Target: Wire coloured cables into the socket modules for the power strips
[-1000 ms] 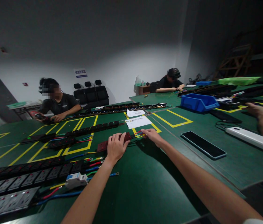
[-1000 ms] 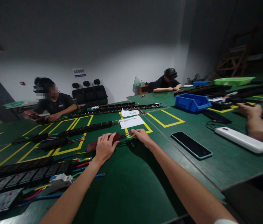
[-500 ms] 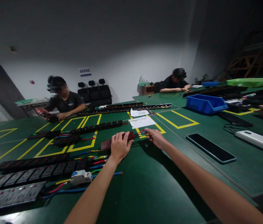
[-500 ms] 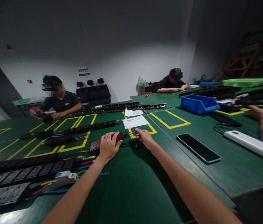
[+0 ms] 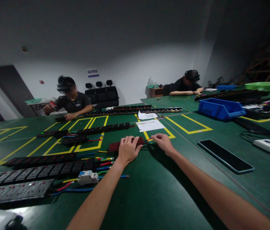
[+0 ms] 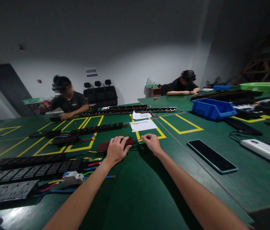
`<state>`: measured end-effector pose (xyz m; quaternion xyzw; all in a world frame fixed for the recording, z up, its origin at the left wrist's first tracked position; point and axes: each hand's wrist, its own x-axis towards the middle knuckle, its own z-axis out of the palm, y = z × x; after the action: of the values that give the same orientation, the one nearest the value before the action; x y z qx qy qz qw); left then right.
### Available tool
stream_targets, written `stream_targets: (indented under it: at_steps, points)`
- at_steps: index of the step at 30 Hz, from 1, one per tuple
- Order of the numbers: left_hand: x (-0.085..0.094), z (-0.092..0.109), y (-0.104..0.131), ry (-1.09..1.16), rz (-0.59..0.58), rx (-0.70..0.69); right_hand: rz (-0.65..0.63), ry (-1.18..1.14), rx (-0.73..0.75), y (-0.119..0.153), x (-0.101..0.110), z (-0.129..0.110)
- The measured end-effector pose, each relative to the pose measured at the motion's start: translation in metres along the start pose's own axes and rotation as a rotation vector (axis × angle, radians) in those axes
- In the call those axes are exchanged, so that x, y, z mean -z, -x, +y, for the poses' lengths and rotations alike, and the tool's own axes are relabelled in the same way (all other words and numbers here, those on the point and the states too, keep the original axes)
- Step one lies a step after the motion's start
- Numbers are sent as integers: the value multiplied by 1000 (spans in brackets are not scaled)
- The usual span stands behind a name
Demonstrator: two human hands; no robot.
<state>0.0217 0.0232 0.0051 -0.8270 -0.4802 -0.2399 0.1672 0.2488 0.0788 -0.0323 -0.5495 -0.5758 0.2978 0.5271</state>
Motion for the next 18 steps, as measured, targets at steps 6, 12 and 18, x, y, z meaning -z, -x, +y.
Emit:
stream_targets:
  at_steps: [6,12,18]
  points:
    - [0,0,0,1,-1,9,1,84,91,-4,-1,9]
    - [2,0,-1,-10,21,13,-33,24,60,-2,0,4]
    - [0,-2,-1,-25,28,13,-94,-109,-84,-4,2,1]
